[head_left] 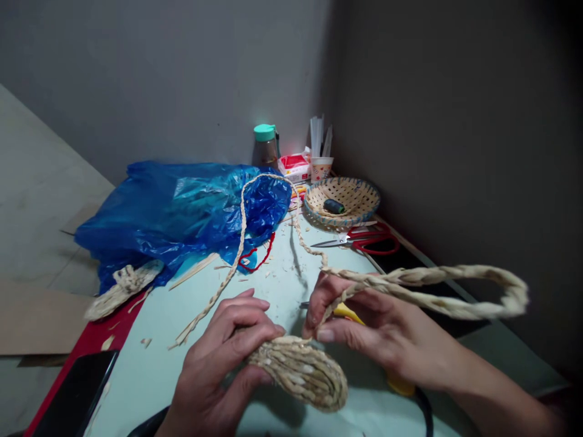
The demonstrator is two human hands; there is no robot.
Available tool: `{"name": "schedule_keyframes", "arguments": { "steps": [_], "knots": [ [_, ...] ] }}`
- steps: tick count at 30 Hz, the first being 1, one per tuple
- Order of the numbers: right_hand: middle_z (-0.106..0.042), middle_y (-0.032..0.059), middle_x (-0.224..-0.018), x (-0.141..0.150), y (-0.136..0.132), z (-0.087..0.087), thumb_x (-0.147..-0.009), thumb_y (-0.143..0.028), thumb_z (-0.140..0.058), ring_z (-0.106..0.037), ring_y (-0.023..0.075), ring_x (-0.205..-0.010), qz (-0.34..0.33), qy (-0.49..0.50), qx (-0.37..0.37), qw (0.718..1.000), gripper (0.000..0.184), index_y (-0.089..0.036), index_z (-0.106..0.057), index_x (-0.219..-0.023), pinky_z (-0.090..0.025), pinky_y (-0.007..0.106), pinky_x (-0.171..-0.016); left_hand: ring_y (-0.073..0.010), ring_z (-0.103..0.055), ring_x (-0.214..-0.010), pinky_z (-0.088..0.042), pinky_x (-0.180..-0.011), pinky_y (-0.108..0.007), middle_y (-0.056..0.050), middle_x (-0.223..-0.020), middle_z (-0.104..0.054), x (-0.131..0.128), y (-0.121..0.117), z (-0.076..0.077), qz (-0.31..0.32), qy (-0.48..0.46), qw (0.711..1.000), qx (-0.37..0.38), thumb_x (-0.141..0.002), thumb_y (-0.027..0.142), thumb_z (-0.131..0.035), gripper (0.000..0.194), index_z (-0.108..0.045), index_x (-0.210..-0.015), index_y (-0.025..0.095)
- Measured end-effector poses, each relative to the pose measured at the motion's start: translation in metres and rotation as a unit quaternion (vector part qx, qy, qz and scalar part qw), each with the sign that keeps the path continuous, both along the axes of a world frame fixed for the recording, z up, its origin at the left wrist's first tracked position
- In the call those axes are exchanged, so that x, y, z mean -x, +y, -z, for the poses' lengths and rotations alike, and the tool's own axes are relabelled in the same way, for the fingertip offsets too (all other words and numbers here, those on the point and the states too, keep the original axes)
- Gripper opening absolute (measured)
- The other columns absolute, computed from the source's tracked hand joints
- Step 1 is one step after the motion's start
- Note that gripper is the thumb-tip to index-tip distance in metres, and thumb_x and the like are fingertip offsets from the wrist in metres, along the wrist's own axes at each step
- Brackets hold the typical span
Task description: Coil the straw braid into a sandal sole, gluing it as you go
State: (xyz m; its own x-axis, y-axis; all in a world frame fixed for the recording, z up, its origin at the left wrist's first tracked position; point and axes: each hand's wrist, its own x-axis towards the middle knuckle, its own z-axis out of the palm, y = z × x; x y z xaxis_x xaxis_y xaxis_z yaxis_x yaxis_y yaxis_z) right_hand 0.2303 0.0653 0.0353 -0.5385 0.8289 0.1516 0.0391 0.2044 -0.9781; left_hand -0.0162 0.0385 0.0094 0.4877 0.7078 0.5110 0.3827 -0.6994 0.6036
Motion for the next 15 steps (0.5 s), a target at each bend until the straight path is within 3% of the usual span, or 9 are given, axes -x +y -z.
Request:
{"name": "schedule_keyframes", "arguments": {
  "steps": [6, 12, 15],
  "knots": [
    [-0.068, -0.001, -0.092, 0.0, 0.0, 0.002, -0.095, -0.027, -0.063, -0.066, 0.017, -0.091, 0.015, -0.019, -0.046, 0.999, 0.008, -0.025, -0.069, -0.091, -0.049, 0.029, -0.086, -0.0209, -0.055, -0.117, -0.045, -0.106, -0.035, -0.005, -0.105, -0.064, 0.004, -0.002, 0.002, -0.026, 0.01, 1.0, -0.014, -0.091, 0.01, -0.057, 0.027, -0.064, -0.115, 0.02],
    [-0.068, -0.0016, -0.087, -0.001, -0.002, 0.001, -0.095, -0.028, -0.063, -0.065, 0.0166, -0.081, 0.03, -0.034, -0.082, 0.996, 0.008, -0.027, -0.068, -0.09, -0.049, 0.029, -0.074, -0.026, -0.055, -0.119, -0.047, -0.105, -0.046, -0.007, -0.11, -0.064, 0.011, 0.001, 0.006, -0.021, 0.044, 0.998, -0.028, -0.09, 0.01, -0.059, 0.034, -0.062, -0.122, 0.022],
    [-0.068, -0.002, -0.087, -0.002, -0.001, -0.002, -0.095, -0.027, -0.062, -0.065, 0.0152, -0.078, 0.028, -0.034, -0.083, 0.996, 0.008, -0.027, -0.068, -0.09, -0.049, 0.027, -0.072, -0.0249, -0.054, -0.118, -0.046, -0.106, -0.044, -0.007, -0.11, -0.063, 0.008, 0.002, 0.005, -0.024, 0.037, 0.999, -0.031, -0.09, 0.009, -0.058, 0.035, -0.061, -0.122, 0.022]
  ]
}}
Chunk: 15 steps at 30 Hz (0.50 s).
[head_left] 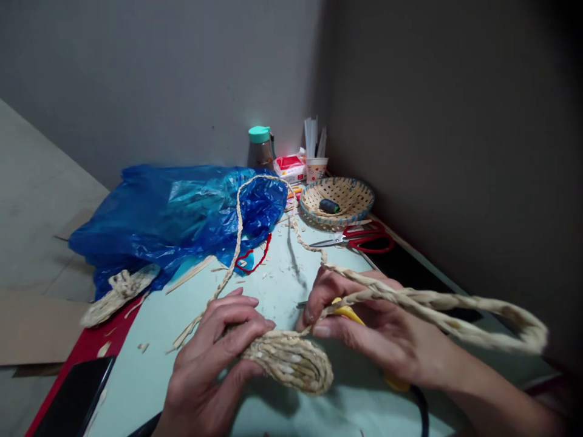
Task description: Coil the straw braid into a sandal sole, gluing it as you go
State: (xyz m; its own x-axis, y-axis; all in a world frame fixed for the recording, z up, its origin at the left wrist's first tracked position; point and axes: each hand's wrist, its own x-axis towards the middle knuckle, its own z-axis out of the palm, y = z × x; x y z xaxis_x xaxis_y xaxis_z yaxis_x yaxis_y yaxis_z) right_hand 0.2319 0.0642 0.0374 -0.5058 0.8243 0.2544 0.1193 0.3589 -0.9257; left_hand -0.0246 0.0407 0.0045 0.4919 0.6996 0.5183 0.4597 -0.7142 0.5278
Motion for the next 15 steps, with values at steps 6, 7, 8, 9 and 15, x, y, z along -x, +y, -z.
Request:
{"name": "schedule_keyframes", "arguments": {
  "steps": [6, 7, 8, 9, 15],
  "knots": [
    [-0.067, -0.0027, -0.085, -0.0003, 0.0009, -0.0017, -0.094, -0.022, -0.062, -0.064, 0.0126, -0.075, 0.004, -0.015, -0.034, 0.999, 0.007, -0.024, -0.068, -0.09, -0.048, 0.025, -0.07, -0.0206, -0.054, -0.115, -0.044, -0.107, -0.037, -0.004, -0.107, -0.063, -0.0064, -0.001, -0.0038, -0.006, -0.028, 1.0, -0.006, -0.09, 0.005, -0.057, 0.034, -0.062, -0.119, 0.021],
    [-0.067, -0.0029, -0.085, -0.0004, 0.0003, -0.0013, -0.094, -0.021, -0.062, -0.063, 0.012, -0.075, 0.004, -0.017, -0.038, 0.999, 0.007, -0.024, -0.068, -0.091, -0.047, 0.024, -0.07, -0.0202, -0.054, -0.115, -0.043, -0.107, -0.036, -0.004, -0.108, -0.062, -0.0059, -0.0014, -0.0038, -0.008, -0.026, 1.0, -0.005, -0.09, 0.005, -0.057, 0.034, -0.062, -0.12, 0.021],
    [-0.067, -0.0029, -0.086, -0.0004, -0.0002, -0.0008, -0.094, -0.022, -0.063, -0.063, 0.0117, -0.076, 0.005, -0.018, -0.04, 0.999, 0.006, -0.023, -0.068, -0.091, -0.048, 0.024, -0.07, -0.0201, -0.054, -0.116, -0.043, -0.107, -0.036, -0.004, -0.108, -0.062, -0.0053, -0.0018, -0.0036, -0.011, -0.022, 1.0, -0.002, -0.09, 0.004, -0.056, 0.035, -0.062, -0.12, 0.021],
    [-0.067, -0.0028, -0.086, -0.0003, -0.0008, -0.0002, -0.094, -0.022, -0.062, -0.064, 0.0116, -0.076, 0.008, -0.015, -0.041, 0.999, 0.006, -0.023, -0.067, -0.091, -0.048, 0.024, -0.07, -0.0202, -0.053, -0.117, -0.043, -0.108, -0.036, -0.004, -0.108, -0.062, -0.0045, -0.0021, -0.0032, -0.014, -0.018, 1.0, 0.001, -0.089, 0.003, -0.056, 0.037, -0.061, -0.121, 0.021],
    [-0.067, -0.0027, -0.083, 0.0014, -0.0012, 0.0033, -0.093, -0.022, -0.062, -0.062, 0.011, -0.072, 0.029, -0.01, -0.09, 0.996, 0.006, -0.022, -0.066, -0.089, -0.046, 0.023, -0.065, -0.0214, -0.054, -0.116, -0.043, -0.108, -0.039, -0.004, -0.107, -0.062, -0.0026, -0.001, -0.0009, -0.014, -0.008, 1.0, -0.006, -0.089, 0.003, -0.056, 0.037, -0.06, -0.121, 0.022]
  ]
}}
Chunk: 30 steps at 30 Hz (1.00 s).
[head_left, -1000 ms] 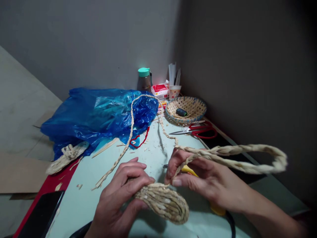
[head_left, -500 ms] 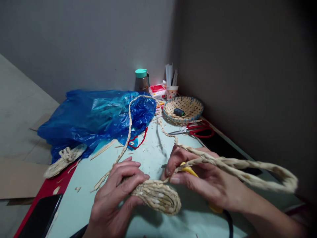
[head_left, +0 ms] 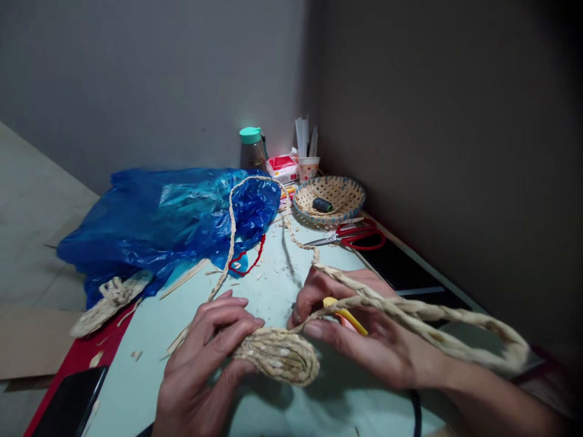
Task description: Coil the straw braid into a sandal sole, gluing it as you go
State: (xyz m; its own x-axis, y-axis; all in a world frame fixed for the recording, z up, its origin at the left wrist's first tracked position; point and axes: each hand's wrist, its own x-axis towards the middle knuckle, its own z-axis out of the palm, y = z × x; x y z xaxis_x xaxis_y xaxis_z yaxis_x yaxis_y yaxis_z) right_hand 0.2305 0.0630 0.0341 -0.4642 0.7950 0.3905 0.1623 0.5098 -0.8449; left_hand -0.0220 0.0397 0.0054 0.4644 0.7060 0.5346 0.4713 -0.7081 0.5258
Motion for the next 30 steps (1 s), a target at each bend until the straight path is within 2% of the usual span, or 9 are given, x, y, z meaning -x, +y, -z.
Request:
{"name": "schedule_keyframes", "arguments": {
  "steps": [6, 14, 21, 30],
  "knots": [
    [-0.069, -0.0001, -0.084, -0.0002, -0.001, 0.0022, -0.095, -0.026, -0.059, -0.063, 0.0153, -0.073, 0.015, -0.02, -0.019, 1.0, 0.007, -0.024, -0.066, -0.094, -0.047, 0.028, -0.068, -0.0225, -0.052, -0.121, -0.042, -0.109, -0.039, -0.005, -0.112, -0.06, 0.0034, 0.0003, 0.0015, -0.007, 0.013, 1.0, 0.015, -0.089, 0.004, -0.058, 0.038, -0.06, -0.123, 0.022],
    [-0.069, -0.0022, -0.084, -0.0001, 0.0001, 0.0019, -0.092, -0.016, -0.063, -0.058, 0.0137, -0.069, 0.026, -0.018, -0.096, 0.995, 0.009, -0.024, -0.063, -0.096, -0.044, 0.028, -0.071, -0.0178, -0.054, -0.119, -0.043, -0.106, -0.029, -0.003, -0.11, -0.062, 0.0012, -0.0001, -0.0012, -0.038, 0.019, 0.999, 0.011, -0.091, 0.008, -0.058, 0.032, -0.061, -0.12, 0.023],
    [-0.064, -0.0011, -0.083, -0.0009, -0.001, 0.0091, -0.095, -0.015, -0.057, -0.052, 0.0152, -0.07, 0.028, -0.024, -0.088, 0.995, 0.012, -0.025, -0.063, -0.1, -0.043, 0.031, -0.075, -0.0153, -0.062, -0.11, -0.046, -0.102, -0.024, -0.001, -0.104, -0.067, -0.0027, 0.0021, -0.0024, -0.056, -0.02, 0.998, 0.005, -0.089, 0.008, -0.061, 0.028, -0.066, -0.112, 0.023],
    [-0.066, 0.0015, -0.085, -0.0007, -0.0007, 0.0044, -0.094, -0.015, -0.056, -0.059, 0.0162, -0.075, 0.041, -0.016, -0.114, 0.993, 0.01, -0.021, -0.063, -0.097, -0.045, 0.029, -0.067, -0.0142, -0.065, -0.109, -0.048, -0.098, -0.021, 0.0, -0.104, -0.069, 0.0018, -0.0007, 0.0044, -0.095, -0.028, 0.994, 0.04, -0.09, 0.015, -0.062, 0.023, -0.069, -0.108, 0.028]
  ]
}}
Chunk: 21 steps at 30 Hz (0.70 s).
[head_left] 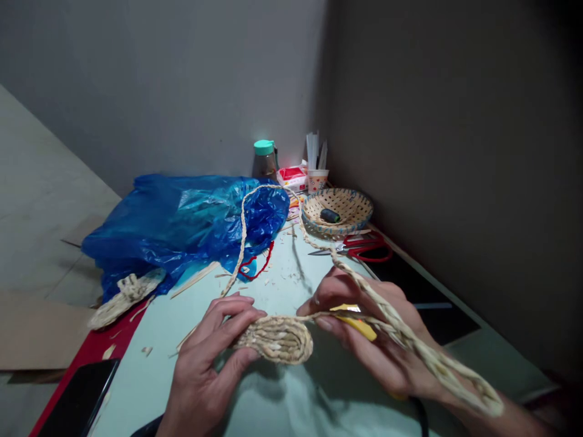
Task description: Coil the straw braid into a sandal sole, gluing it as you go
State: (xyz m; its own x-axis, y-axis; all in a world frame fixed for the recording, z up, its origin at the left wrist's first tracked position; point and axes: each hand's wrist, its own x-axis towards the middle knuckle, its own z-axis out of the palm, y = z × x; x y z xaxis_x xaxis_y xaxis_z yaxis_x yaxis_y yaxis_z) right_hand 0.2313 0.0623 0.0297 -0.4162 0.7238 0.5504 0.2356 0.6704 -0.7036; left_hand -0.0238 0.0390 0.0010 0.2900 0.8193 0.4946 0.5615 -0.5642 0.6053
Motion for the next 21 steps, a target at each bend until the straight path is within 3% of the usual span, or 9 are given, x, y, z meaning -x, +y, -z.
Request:
{"name": "schedule_keyframes", "arguments": {
  "steps": [10, 15, 21],
  "knots": [
    [-0.069, 0.0055, -0.088, 0.0, 0.0, 0.01, -0.098, -0.025, -0.049, -0.067, 0.022, -0.077, -0.018, 0.007, -0.016, 1.0, 0.011, -0.025, -0.058, -0.103, -0.058, 0.036, -0.069, -0.0125, -0.065, -0.108, -0.049, -0.096, -0.018, 0.0, -0.104, -0.069, -0.004, 0.003, -0.001, -0.006, -0.009, 1.0, -0.019, -0.087, 0.011, -0.063, 0.027, -0.07, -0.108, 0.027],
    [-0.069, 0.0052, -0.089, 0.002, 0.001, 0.012, -0.09, -0.01, -0.05, -0.065, 0.0205, -0.077, -0.017, 0.013, -0.089, 0.996, 0.023, -0.024, -0.059, -0.107, -0.058, 0.036, -0.075, -0.0123, -0.066, -0.107, -0.049, -0.094, -0.017, -0.001, -0.103, -0.07, -0.004, 0.003, -0.002, -0.01, 0.003, 0.999, -0.031, -0.088, 0.011, -0.063, 0.025, -0.071, -0.107, 0.025],
    [-0.064, 0.0027, -0.083, 0.002, -0.001, 0.007, -0.081, 0.003, -0.057, -0.056, 0.0149, -0.071, 0.011, 0.004, -0.116, 0.993, 0.037, -0.018, -0.063, -0.11, -0.053, 0.028, -0.072, -0.0122, -0.066, -0.103, -0.05, -0.09, -0.016, -0.002, -0.105, -0.07, -0.004, 0.003, 0.001, -0.038, -0.007, 0.999, -0.028, -0.088, 0.015, -0.065, 0.022, -0.072, -0.106, 0.025]
  ]
}}
